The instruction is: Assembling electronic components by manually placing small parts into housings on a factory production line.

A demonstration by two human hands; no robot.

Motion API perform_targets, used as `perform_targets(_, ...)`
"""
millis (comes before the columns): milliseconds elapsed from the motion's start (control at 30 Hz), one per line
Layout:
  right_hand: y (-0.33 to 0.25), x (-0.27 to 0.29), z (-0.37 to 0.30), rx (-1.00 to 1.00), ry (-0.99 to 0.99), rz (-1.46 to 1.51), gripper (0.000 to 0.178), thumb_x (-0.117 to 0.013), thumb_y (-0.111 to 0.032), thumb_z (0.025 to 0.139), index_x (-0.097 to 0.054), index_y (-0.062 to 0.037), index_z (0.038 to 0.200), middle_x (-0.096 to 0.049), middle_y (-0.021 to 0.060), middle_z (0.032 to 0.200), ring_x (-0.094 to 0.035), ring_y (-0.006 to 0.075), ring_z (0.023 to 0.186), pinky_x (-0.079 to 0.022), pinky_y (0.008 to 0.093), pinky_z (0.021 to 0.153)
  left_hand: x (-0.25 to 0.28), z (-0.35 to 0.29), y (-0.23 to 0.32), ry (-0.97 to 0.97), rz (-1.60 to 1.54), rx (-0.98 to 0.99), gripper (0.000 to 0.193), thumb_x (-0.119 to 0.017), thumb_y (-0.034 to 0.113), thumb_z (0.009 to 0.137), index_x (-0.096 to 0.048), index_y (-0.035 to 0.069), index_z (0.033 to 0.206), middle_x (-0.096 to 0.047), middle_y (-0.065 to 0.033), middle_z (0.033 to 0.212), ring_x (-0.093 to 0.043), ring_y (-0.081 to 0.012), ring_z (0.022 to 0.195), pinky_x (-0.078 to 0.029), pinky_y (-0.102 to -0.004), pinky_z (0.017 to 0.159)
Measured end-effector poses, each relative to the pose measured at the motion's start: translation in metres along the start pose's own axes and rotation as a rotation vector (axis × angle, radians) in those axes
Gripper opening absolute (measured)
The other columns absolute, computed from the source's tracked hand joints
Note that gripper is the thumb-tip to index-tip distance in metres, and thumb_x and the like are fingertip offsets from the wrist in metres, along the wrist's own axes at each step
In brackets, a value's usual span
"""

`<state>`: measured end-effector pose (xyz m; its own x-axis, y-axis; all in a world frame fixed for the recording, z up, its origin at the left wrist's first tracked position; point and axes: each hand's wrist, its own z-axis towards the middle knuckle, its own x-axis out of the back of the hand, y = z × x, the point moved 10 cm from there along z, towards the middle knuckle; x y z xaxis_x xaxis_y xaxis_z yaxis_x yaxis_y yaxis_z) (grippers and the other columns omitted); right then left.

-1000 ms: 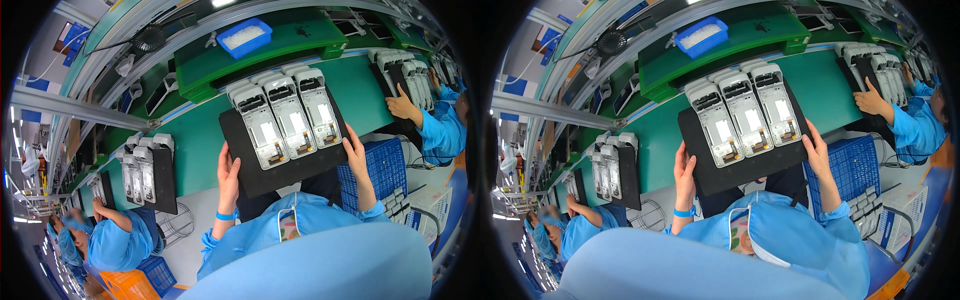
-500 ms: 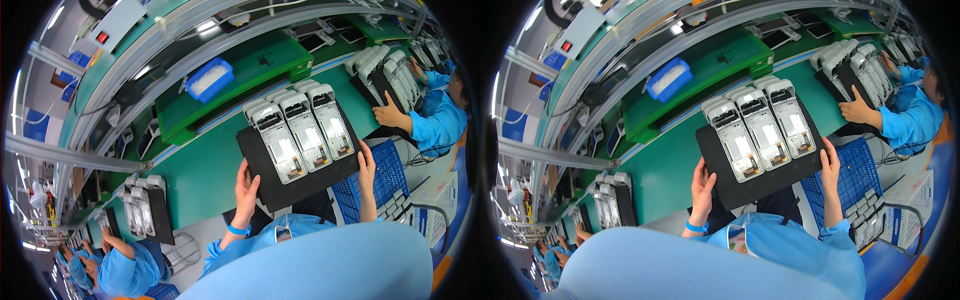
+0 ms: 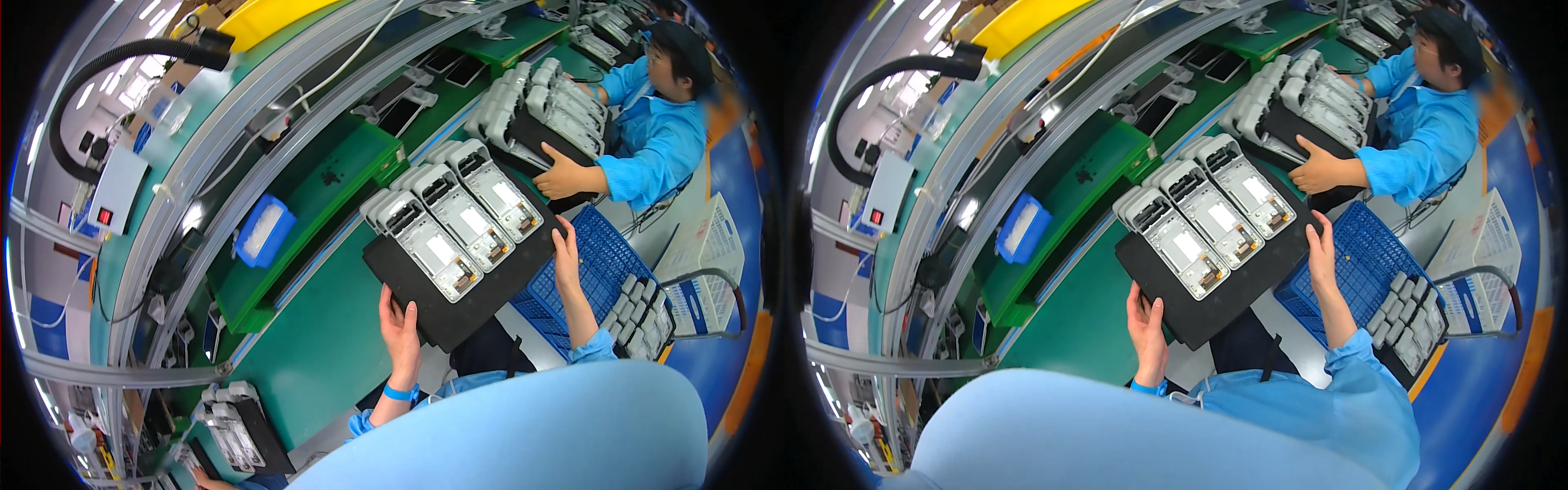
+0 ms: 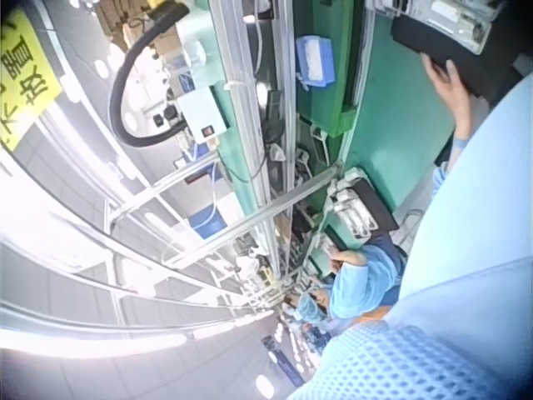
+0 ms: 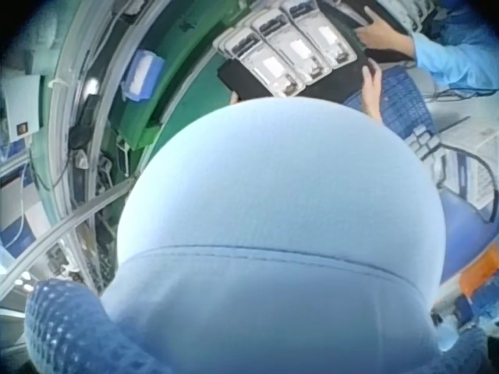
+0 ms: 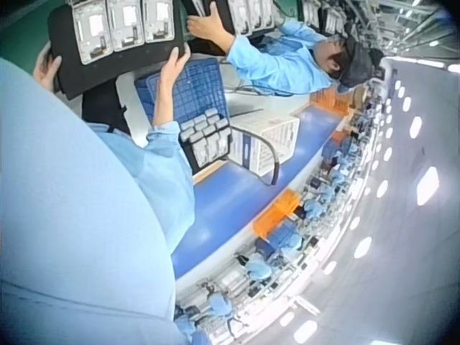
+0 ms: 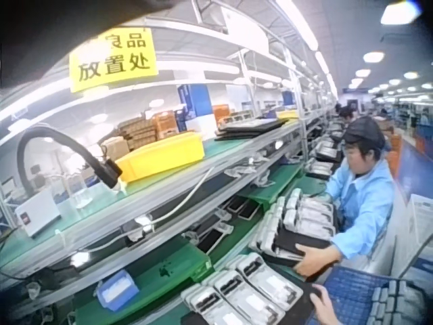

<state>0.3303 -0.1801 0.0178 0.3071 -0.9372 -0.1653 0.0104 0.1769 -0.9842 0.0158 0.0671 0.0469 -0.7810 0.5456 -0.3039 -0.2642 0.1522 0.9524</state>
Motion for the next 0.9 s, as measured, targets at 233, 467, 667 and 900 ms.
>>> perform_targets(233,-0.002,0.003,0.008,0.042,0.096,-0.215,0.033,-0.054,-0.027,0.103,-0.050,-0.0062,0.128,-0.059,0.0066,0.114,-0.053,0.0144,0.106,-0.042,0.0286,0.095,0.000,0.001,-0.006,0.007,-0.031,-0.045,0.062,-0.053,-0.007,0.096,-0.027,-0.002,0.152,-0.028,-0.0173,0.159,-0.027,-0.0262,0.148,-0.023,-0.0364,0.121)
perform_targets(467,0.009,-0.003,0.010,-0.031,0.132,0.183,0.031,-0.057,-0.021,0.102,-0.050,-0.0056,0.128,-0.062,0.0053,0.111,-0.056,0.0104,0.100,-0.045,0.0247,0.089,0.001,0.000,-0.014,0.008,-0.025,-0.050,0.064,-0.055,-0.007,0.095,-0.026,-0.003,0.152,-0.026,-0.0178,0.159,-0.025,-0.0259,0.149,-0.021,-0.0359,0.122)
perform_targets(667,0.008,0.000,0.010,0.010,0.101,0.140,0.030,-0.059,-0.024,0.102,-0.051,-0.0072,0.126,-0.061,0.0029,0.107,-0.058,0.0102,0.094,-0.049,0.0260,0.080,0.003,0.000,-0.009,0.004,0.005,-0.075,0.063,-0.057,-0.007,0.094,-0.029,-0.004,0.150,-0.027,-0.0167,0.159,-0.025,-0.0253,0.149,-0.018,-0.0364,0.124)
perform_targets(900,-0.007,-0.001,0.004,0.045,0.086,0.068,0.027,-0.060,-0.018,0.101,-0.052,-0.0044,0.122,-0.059,0.0033,0.103,-0.053,0.0100,0.096,-0.044,0.0251,0.085,0.010,0.004,-0.012,-0.004,0.005,-0.038,0.058,-0.056,-0.007,0.094,-0.033,-0.005,0.148,-0.033,-0.0160,0.156,-0.030,-0.0232,0.146,-0.017,-0.0392,0.125)
